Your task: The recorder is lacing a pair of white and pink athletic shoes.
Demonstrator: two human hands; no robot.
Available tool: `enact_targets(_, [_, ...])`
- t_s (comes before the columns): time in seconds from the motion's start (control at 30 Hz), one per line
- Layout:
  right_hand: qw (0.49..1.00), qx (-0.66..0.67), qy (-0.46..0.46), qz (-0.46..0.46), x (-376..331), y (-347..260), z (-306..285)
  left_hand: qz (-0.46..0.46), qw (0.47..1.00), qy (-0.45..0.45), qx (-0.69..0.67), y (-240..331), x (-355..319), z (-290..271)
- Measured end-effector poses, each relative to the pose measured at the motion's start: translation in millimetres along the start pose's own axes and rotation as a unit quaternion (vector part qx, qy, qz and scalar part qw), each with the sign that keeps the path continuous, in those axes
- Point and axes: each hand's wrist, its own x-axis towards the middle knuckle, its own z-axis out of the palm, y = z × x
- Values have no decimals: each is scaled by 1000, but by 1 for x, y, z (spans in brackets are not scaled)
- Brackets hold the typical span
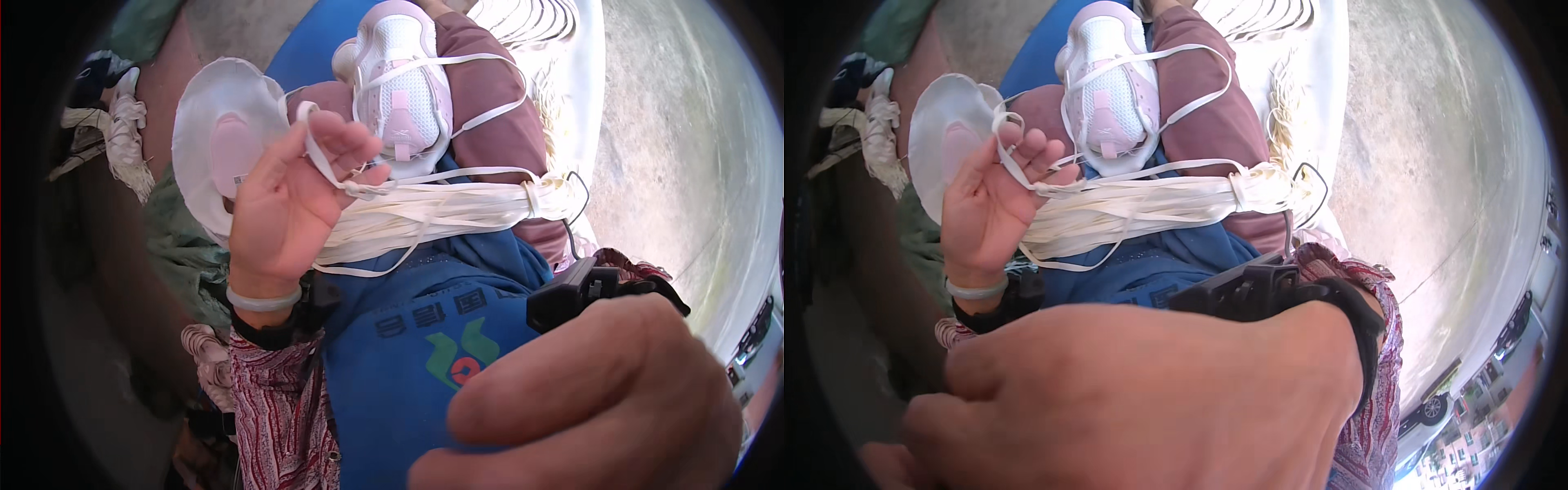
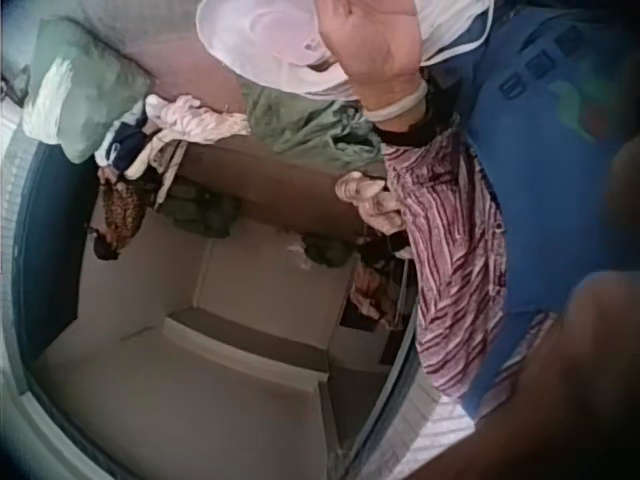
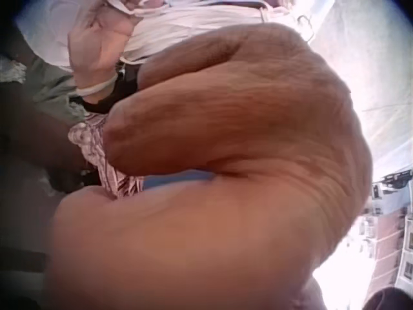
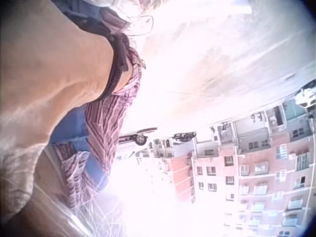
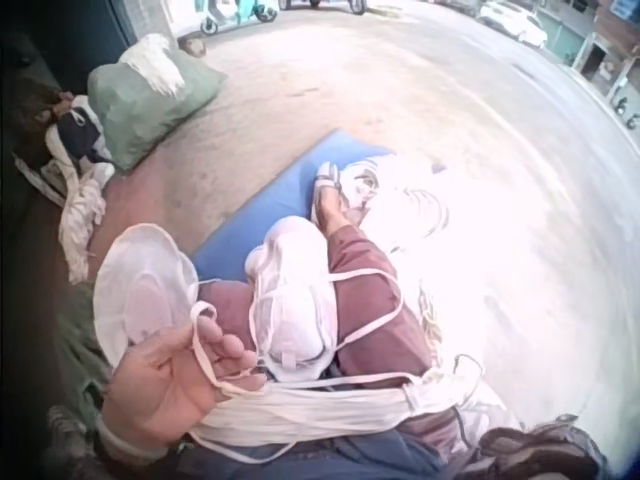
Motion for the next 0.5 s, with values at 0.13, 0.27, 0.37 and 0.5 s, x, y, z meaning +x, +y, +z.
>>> enact_targets(0.13, [966, -92, -176, 164, 19, -15, -34, -10, 984, -27, 177, -11, -1, 19])
enact_targets(0.27, [982, -169, 54, 70, -4, 82, 7, -30, 930, -122, 347, -3, -19, 52])
enact_targets(0.37, [992, 41, 17, 122, 3, 99, 31, 25, 946, -206, 250, -5, -27, 55])
enact_targets(0.5, [982, -50, -16, 182, -4, 97, 12, 219, 952, -150, 152, 23, -35, 48])
